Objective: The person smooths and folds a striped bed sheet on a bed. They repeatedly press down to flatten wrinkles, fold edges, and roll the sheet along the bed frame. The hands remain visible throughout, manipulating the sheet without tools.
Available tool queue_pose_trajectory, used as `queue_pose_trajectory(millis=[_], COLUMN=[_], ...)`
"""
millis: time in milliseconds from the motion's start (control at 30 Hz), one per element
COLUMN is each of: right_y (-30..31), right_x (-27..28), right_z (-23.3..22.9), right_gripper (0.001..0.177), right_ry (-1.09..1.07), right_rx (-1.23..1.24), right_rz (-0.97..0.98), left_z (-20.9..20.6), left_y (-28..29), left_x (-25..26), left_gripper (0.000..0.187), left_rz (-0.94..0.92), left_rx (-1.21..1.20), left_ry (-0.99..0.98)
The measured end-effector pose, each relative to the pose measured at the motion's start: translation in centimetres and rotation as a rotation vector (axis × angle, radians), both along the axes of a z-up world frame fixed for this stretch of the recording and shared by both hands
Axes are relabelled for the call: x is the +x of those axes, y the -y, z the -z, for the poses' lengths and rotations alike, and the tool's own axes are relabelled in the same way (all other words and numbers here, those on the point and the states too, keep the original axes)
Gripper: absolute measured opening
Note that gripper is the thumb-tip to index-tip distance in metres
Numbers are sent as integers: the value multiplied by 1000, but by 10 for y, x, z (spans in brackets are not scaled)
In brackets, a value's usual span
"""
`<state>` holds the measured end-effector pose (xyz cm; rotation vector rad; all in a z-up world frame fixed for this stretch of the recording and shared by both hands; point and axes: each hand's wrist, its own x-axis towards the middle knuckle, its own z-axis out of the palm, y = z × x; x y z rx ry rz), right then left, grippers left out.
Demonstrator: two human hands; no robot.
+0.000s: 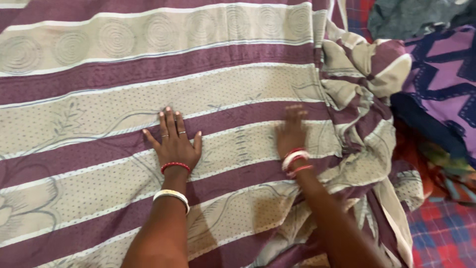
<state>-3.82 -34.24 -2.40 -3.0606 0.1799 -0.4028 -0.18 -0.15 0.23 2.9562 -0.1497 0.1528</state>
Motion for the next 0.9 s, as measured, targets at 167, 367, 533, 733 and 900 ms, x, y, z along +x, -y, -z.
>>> queue_pose_trajectory(millis=[167,367,533,733,900], right_y=[-123,-129,-129,-119,-117], right_x=[-35,-33,-31,-26,-23], right_z=[1,-30,-23,-5,-2], right_gripper=[81,80,82,79,85], right_ry=[-380,-382,-492,-442,-489], right_rx=[-37,33,-35,-65,74], right_rz=[104,89,78,58,76], left_z=[1,-8,-16,-13,-29], left_y=[-1,18,94,87,3], left_x=[-2,5,-13,-35,-13], left_gripper=[82,88,84,73,70], left_rz=[-1,-67,126,356,122], left_rx=[-17,39,3,-74,86], left_ry=[9,-44,-294,-207,-189])
